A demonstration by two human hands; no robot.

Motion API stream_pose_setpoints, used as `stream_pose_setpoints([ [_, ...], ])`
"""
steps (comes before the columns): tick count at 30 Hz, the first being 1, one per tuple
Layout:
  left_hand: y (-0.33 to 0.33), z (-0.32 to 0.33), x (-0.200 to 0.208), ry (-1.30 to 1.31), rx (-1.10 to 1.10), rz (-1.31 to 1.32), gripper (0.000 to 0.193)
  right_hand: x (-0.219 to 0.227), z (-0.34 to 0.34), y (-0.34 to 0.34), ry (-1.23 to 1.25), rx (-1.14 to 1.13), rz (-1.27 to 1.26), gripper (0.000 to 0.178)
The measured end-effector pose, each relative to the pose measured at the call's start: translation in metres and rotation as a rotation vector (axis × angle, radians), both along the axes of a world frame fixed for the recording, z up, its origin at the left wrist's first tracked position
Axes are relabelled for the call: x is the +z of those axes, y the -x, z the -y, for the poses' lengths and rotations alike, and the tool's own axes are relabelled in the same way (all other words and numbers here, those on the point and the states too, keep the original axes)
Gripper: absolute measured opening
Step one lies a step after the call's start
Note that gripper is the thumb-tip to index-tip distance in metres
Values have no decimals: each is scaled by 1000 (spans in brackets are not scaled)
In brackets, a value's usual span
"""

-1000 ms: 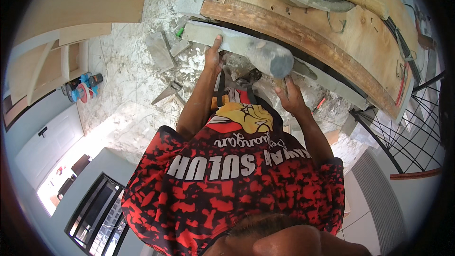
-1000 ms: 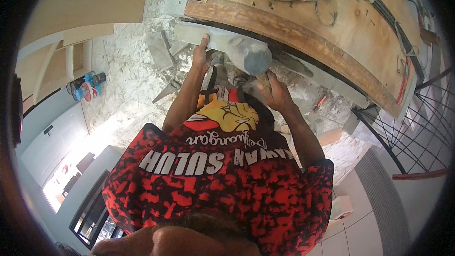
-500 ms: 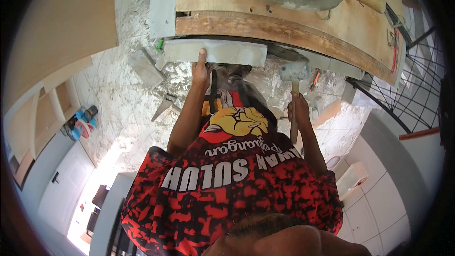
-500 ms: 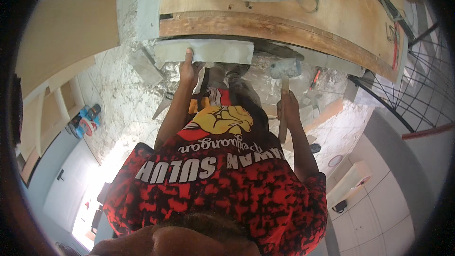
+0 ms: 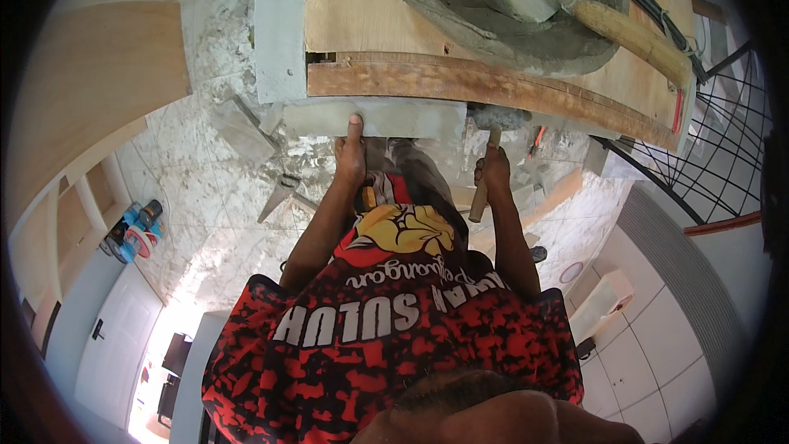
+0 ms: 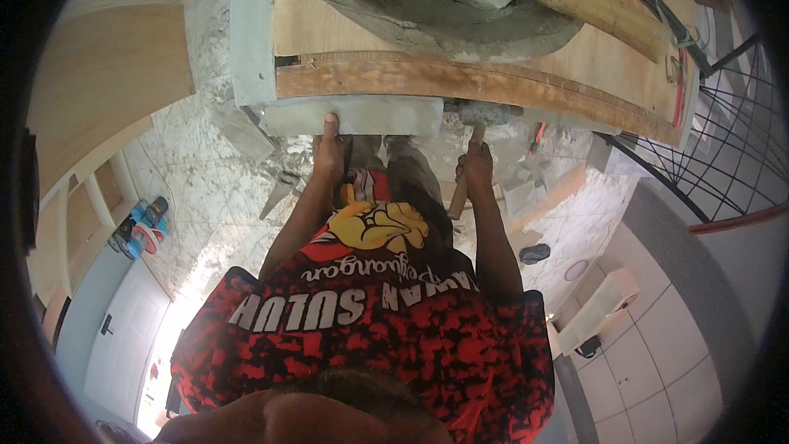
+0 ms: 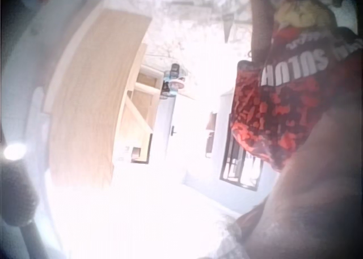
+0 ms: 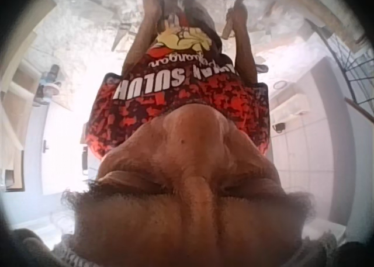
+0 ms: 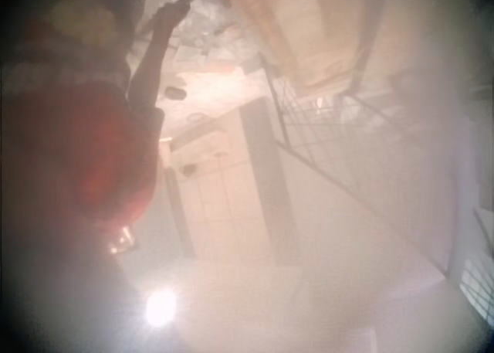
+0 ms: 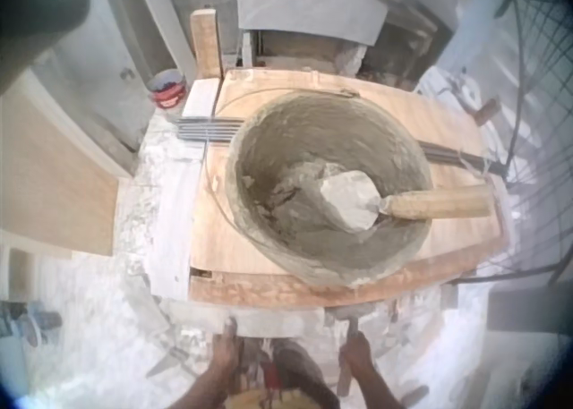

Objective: The person applies mortar to the side of a large white block with a trowel, positions the block onto a row of existing blocks, and taps it into place using a mallet and the handle of the trowel.

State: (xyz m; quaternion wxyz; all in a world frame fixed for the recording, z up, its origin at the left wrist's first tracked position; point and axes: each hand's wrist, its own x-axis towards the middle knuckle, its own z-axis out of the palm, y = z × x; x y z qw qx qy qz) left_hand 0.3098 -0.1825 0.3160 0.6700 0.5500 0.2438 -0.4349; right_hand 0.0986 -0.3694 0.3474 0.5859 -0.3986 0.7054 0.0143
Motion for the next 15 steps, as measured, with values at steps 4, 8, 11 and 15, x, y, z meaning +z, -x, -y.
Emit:
stream_pose_setpoints([
  [4, 6, -4, -16, -10, 8, 40, 58, 0, -3, -2, -123, 183, 71, 27],
  [8, -1, 4, 14, -29, -39, 43, 56, -1, -12, 21, 113, 410, 86, 31],
  [11, -3, 3, 14, -66, -72, 32, 57, 4, -40, 74, 431, 660, 12, 37],
  [15, -1, 4, 13, -28, -32, 2, 40, 66, -57, 92, 387, 747, -32, 48],
])
